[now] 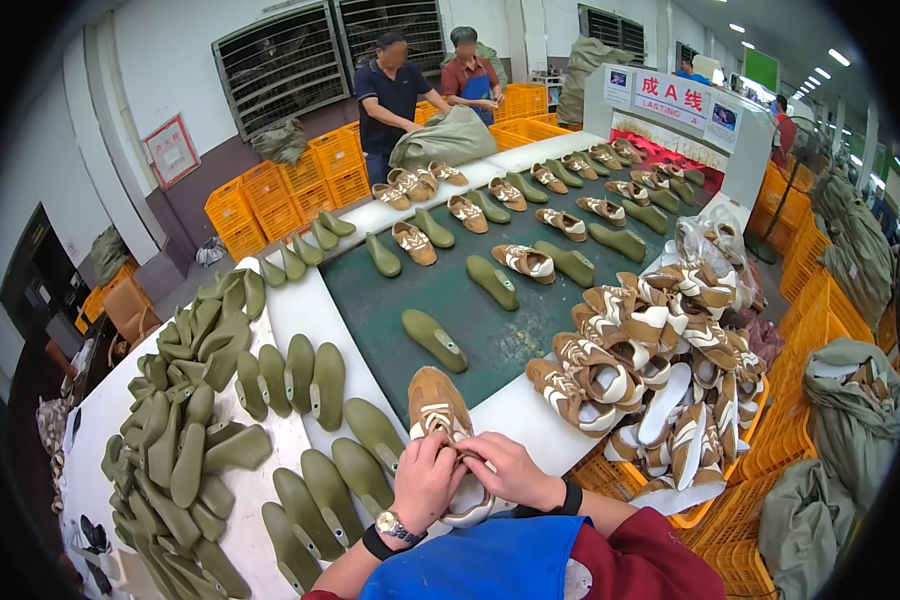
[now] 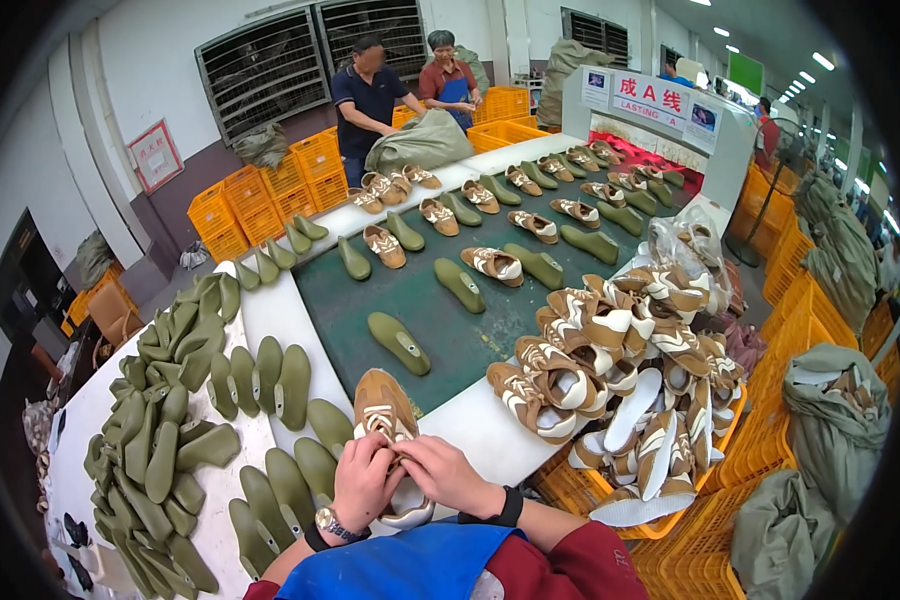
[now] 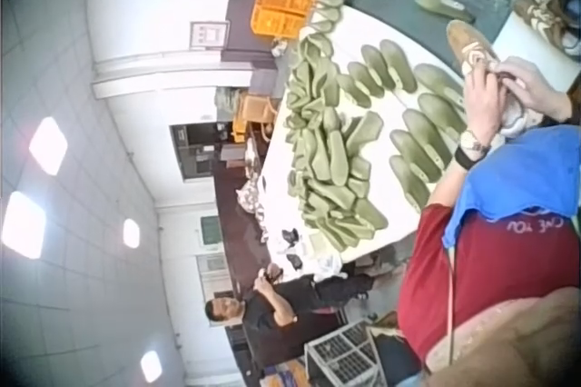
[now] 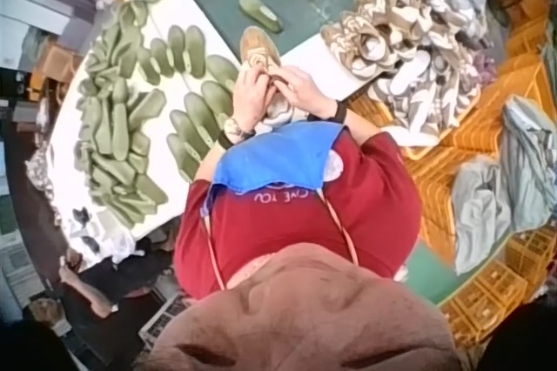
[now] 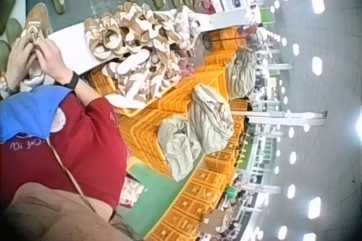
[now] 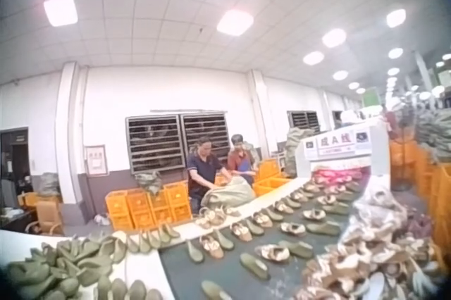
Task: Manually assemble shoe components onto lasts and position them on a conveyor belt in a footwear factory.
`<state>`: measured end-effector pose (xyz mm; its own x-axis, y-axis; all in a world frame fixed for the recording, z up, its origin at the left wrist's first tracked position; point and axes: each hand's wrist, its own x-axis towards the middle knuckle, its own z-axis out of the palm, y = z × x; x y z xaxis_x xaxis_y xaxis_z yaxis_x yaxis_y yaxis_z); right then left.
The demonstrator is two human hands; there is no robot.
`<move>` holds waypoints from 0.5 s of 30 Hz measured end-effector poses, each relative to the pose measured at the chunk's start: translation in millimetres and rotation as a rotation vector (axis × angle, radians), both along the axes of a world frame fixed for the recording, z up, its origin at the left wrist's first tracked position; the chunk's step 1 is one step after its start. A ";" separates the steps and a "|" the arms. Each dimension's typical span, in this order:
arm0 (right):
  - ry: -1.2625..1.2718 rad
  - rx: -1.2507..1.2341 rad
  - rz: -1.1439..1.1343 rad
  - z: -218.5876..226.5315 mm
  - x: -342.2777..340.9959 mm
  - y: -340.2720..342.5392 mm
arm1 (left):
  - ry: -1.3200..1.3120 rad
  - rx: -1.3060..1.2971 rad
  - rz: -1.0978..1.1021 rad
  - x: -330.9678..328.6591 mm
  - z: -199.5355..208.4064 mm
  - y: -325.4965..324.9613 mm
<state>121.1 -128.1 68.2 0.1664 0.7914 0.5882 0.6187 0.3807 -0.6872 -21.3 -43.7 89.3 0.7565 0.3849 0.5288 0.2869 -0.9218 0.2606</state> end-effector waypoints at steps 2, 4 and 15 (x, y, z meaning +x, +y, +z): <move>-0.011 0.025 -0.009 1.3 2.7 2.5 | -0.057 0.041 0.011 4.4 -3.5 0.3; -0.054 -0.027 -0.030 7.0 2.0 0.4 | -0.036 -0.001 -0.017 3.6 -8.4 0.5; -0.182 -0.138 0.022 3.0 1.5 -20.9 | -0.072 -0.175 -0.166 -9.7 3.2 -0.2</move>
<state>122.6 -149.1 71.2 0.0492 0.8686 0.4931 0.7301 0.3056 -0.6112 -31.0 -43.9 92.5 0.7798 0.3489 0.5198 0.1101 -0.8938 0.4347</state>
